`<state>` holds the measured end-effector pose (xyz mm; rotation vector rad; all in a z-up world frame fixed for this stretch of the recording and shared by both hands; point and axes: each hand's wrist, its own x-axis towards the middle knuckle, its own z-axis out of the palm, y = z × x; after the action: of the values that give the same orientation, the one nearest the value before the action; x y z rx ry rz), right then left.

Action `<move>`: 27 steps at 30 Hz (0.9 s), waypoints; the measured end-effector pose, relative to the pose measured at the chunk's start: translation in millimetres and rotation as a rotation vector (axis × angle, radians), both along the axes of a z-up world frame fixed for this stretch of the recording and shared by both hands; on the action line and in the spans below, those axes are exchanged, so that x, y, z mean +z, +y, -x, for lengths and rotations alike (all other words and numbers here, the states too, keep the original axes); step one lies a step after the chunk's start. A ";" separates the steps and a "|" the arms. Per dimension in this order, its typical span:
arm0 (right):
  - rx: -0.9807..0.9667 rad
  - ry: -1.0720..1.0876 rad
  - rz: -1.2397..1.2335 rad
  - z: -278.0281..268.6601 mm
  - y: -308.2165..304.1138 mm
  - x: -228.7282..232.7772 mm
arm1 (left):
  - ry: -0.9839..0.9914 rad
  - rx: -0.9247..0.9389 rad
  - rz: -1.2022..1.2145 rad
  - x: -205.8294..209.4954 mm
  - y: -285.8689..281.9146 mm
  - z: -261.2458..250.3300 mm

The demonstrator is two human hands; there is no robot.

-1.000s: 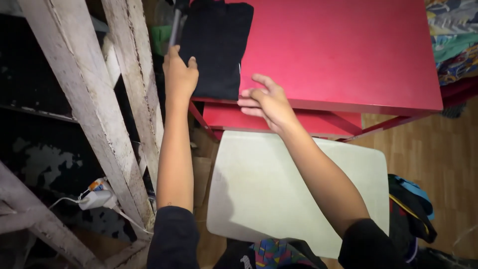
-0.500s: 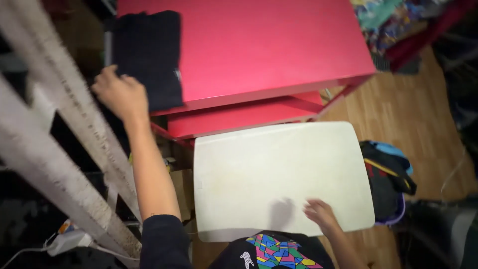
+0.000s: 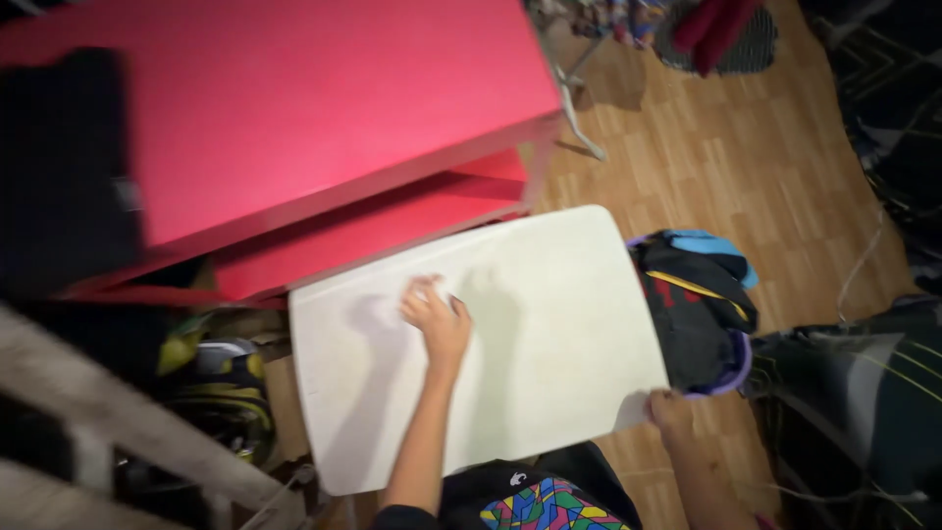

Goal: Folding a black shirt and a pair of gray shorts on a small white table.

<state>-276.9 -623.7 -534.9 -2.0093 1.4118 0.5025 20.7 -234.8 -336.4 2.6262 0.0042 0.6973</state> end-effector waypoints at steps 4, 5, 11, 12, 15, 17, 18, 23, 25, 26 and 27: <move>0.021 -0.054 0.123 -18.7 -77.4 -28.0 | 0.408 -0.234 0.260 -81.0 -106.3 75.1; 0.006 -0.070 0.122 -26.8 -94.3 -30.4 | 0.544 -0.319 0.403 -99.0 -133.4 90.8; 0.125 0.010 0.241 -46.9 -149.2 -61.7 | 0.534 -0.775 0.357 -97.8 -280.2 118.4; 0.110 0.022 0.242 -46.4 -148.9 -57.9 | 0.547 -0.789 0.358 -115.6 -303.0 119.6; 0.212 0.034 0.277 -45.8 -144.6 -45.0 | 0.463 -0.866 0.244 -156.4 -364.0 128.0; 0.315 0.012 0.350 -54.8 -141.9 -33.8 | 0.596 -0.926 0.114 -167.0 -399.2 127.3; 0.309 0.016 0.351 -55.2 -146.7 -34.6 | 0.598 -0.933 0.114 -159.2 -411.4 125.3; 0.368 0.066 0.213 -76.3 -160.0 -26.2 | 1.344 -0.627 0.247 -215.9 -464.3 126.0; 0.336 0.069 0.190 -75.6 -164.1 -49.9 | 1.395 -0.493 0.313 -262.4 -472.6 129.8; 0.304 0.071 0.174 -76.1 -167.3 -61.3 | 1.437 -0.362 0.383 -285.2 -477.9 130.7; 0.302 0.067 0.178 -80.5 -168.7 -64.0 | 1.432 -0.366 0.384 -276.5 -473.2 123.4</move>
<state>-196.4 -792.3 -598.9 -2.3879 1.2322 0.5953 -102.7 -708.0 -612.9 2.0882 0.0636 -1.2040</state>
